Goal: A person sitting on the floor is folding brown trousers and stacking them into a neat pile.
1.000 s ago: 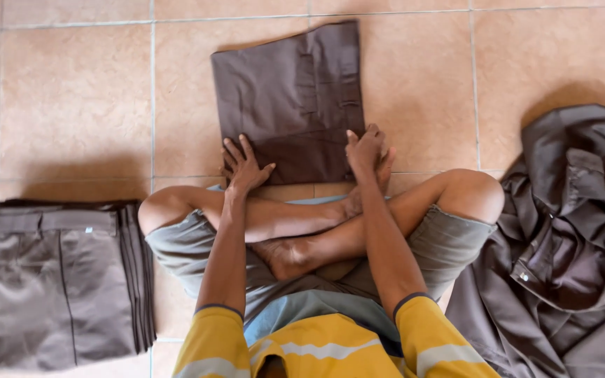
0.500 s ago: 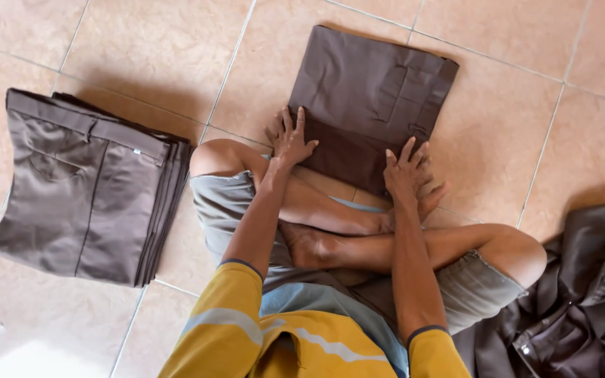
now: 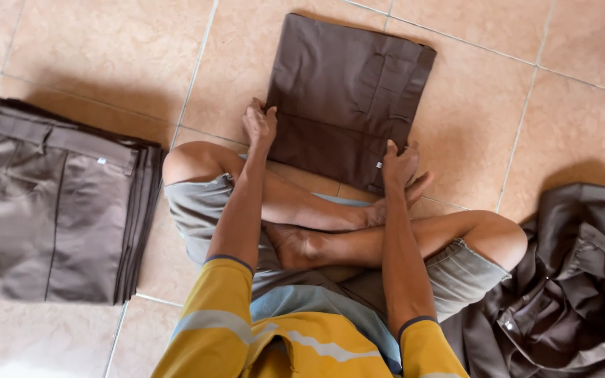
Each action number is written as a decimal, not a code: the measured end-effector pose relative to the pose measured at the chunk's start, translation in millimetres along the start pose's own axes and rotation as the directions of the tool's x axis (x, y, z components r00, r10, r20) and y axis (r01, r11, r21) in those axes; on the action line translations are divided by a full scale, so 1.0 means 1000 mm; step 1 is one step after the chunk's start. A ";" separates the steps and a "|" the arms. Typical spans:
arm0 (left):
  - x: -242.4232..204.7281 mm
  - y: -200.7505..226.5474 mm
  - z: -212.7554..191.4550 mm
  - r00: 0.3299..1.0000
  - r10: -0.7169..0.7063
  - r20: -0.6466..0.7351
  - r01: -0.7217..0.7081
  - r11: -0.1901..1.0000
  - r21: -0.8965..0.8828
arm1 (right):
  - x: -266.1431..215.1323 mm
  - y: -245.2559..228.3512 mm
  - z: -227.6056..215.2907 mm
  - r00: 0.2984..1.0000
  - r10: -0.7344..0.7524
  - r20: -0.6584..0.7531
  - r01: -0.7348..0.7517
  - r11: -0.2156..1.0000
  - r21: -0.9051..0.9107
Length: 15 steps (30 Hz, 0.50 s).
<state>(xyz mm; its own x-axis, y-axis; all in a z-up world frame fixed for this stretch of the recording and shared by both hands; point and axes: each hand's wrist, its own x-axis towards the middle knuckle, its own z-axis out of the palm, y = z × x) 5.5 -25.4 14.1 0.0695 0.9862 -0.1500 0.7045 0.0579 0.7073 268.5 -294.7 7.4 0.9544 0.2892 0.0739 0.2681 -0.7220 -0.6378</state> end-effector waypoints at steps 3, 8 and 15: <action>-0.020 0.024 -0.014 0.988 0.155 -0.022 -0.156 0.986 -0.056 | -0.021 -0.037 -0.020 0.941 -0.290 -0.172 0.258 0.948 -0.189; -0.033 0.027 -0.011 0.865 0.472 -0.168 -0.474 0.880 0.035 | -0.035 -0.053 -0.036 0.932 -0.334 -0.140 0.276 0.906 -0.321; -0.024 0.014 -0.011 0.895 0.382 -0.230 -0.365 0.924 0.114 | -0.027 -0.038 -0.037 0.966 -0.241 -0.094 0.224 0.962 -0.158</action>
<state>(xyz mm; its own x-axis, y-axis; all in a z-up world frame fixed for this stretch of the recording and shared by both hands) 6.0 -46.7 35.2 0.1689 0.9405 0.2950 0.7062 -0.3242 0.6294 237.6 -298.2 58.5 0.8697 0.3944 0.2969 0.4928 -0.7285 -0.4758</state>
